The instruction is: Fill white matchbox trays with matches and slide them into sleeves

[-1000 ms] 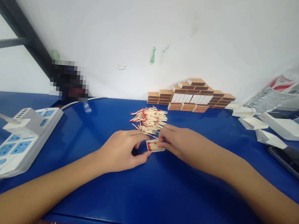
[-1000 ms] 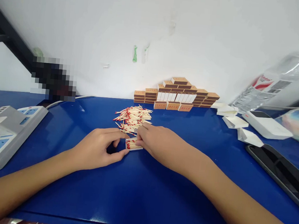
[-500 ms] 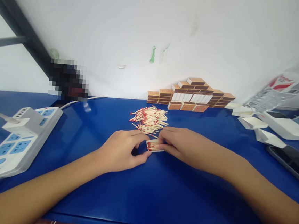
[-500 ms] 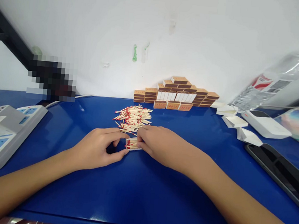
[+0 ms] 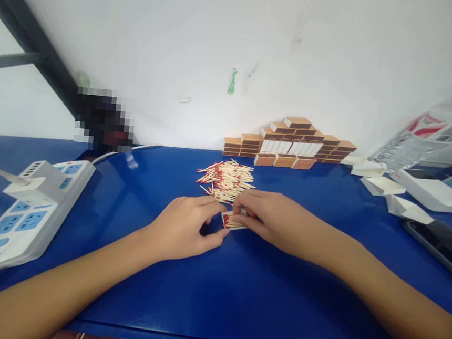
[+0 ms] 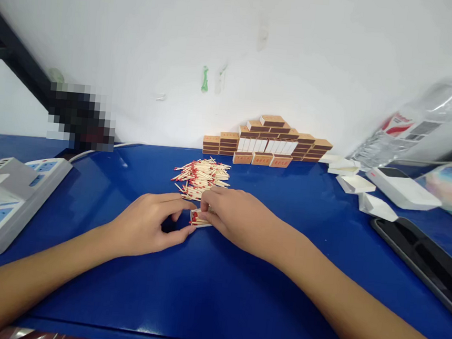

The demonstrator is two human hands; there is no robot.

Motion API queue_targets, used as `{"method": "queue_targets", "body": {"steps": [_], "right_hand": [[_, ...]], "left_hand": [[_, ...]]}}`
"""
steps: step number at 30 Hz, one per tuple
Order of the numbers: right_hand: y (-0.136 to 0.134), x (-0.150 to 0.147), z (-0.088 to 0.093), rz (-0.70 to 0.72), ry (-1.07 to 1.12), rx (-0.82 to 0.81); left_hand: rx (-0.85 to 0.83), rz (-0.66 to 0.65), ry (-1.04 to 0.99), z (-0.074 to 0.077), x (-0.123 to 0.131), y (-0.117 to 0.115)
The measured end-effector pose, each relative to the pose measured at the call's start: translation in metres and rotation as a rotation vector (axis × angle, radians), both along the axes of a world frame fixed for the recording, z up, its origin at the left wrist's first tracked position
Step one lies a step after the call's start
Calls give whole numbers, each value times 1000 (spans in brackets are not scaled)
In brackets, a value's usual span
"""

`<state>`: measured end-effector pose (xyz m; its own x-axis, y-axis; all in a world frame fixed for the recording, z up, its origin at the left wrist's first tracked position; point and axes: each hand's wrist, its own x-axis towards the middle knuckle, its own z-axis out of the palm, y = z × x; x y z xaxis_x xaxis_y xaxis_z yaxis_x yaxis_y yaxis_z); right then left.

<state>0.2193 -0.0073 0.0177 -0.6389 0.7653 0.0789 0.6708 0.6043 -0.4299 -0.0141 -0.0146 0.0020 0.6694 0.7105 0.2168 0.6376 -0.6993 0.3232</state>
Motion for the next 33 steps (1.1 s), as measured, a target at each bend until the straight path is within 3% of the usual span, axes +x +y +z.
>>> {"method": "queue_targets", "body": {"steps": [5, 12, 18, 22, 26, 33], "right_hand": [[-2, -3, 3, 86, 90, -76], [-8, -2, 1, 90, 12, -109], [-7, -2, 6, 39, -113, -44], [0, 2, 5, 38, -65, 0], [12, 7, -1, -104, -37, 104], [15, 8, -5, -137, -13, 9]], "left_hand": [[10, -3, -9, 0, 1, -1], [12, -13, -11, -1, 0, -1], [16, -8, -6, -1, 0, -2], [17, -11, -14, -1, 0, -2], [20, -36, -40, -2, -1, -2], [23, -96, -26, 0, 1, -5]]}}
